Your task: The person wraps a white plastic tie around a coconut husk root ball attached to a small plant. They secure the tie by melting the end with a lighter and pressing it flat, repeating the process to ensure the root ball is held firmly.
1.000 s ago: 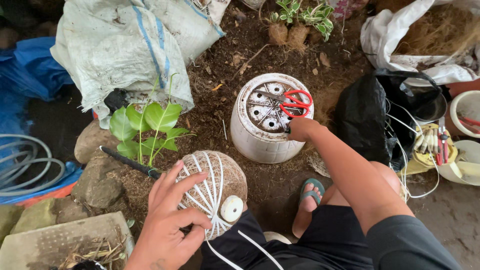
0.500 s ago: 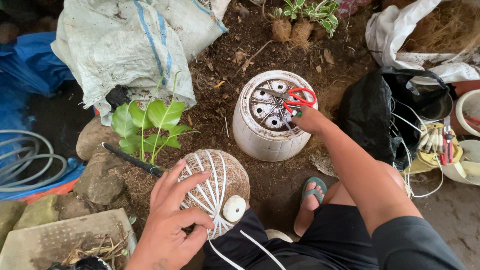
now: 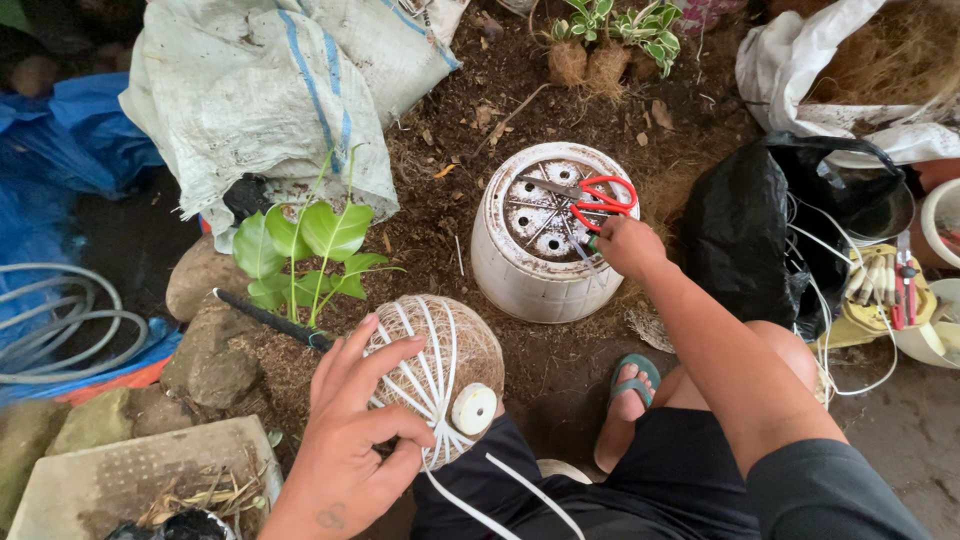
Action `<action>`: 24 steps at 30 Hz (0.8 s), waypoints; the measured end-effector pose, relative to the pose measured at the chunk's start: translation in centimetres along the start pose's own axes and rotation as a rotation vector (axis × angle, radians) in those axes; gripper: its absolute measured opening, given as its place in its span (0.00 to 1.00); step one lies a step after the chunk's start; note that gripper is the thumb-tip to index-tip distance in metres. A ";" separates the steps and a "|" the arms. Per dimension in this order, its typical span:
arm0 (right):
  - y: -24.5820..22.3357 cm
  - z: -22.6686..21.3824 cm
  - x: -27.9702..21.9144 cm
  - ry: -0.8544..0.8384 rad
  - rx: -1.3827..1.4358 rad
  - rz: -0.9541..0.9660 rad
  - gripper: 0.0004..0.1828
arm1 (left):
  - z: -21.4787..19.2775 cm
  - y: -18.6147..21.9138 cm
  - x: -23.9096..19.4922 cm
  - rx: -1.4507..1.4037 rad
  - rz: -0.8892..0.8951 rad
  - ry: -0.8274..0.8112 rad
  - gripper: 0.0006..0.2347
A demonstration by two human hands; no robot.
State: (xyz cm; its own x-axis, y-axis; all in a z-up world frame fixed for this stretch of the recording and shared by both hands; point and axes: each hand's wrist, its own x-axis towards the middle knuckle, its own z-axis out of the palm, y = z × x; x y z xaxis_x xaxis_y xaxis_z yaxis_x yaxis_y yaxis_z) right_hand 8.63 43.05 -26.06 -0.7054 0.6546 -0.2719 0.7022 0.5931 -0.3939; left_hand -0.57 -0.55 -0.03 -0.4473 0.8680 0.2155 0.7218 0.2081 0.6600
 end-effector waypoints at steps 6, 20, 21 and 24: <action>-10.5 -7.6 -7.5 0.188 0.242 -0.235 0.16 | 0.0 0.4 -0.1 -0.008 0.018 0.022 0.03; -21.9 -18.6 -25.0 -0.480 0.291 -0.730 0.08 | 0.6 1.8 -0.4 0.018 0.034 0.051 0.09; -21.7 -18.6 -24.7 -0.368 0.286 -0.793 0.08 | 0.6 1.8 -0.4 0.008 0.027 0.041 0.13; -21.7 -17.7 -23.6 -0.341 0.248 -0.726 0.09 | 0.4 1.7 -0.2 0.035 0.040 0.018 0.21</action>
State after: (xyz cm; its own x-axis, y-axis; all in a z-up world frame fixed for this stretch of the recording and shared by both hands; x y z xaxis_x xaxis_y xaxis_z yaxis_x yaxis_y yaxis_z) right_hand 11.74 23.03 4.50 -0.9925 -0.0509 -0.1111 0.0492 0.6658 -0.7445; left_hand 1.04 -0.18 0.75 -0.4273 0.8676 0.2542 0.7569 0.1895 0.6255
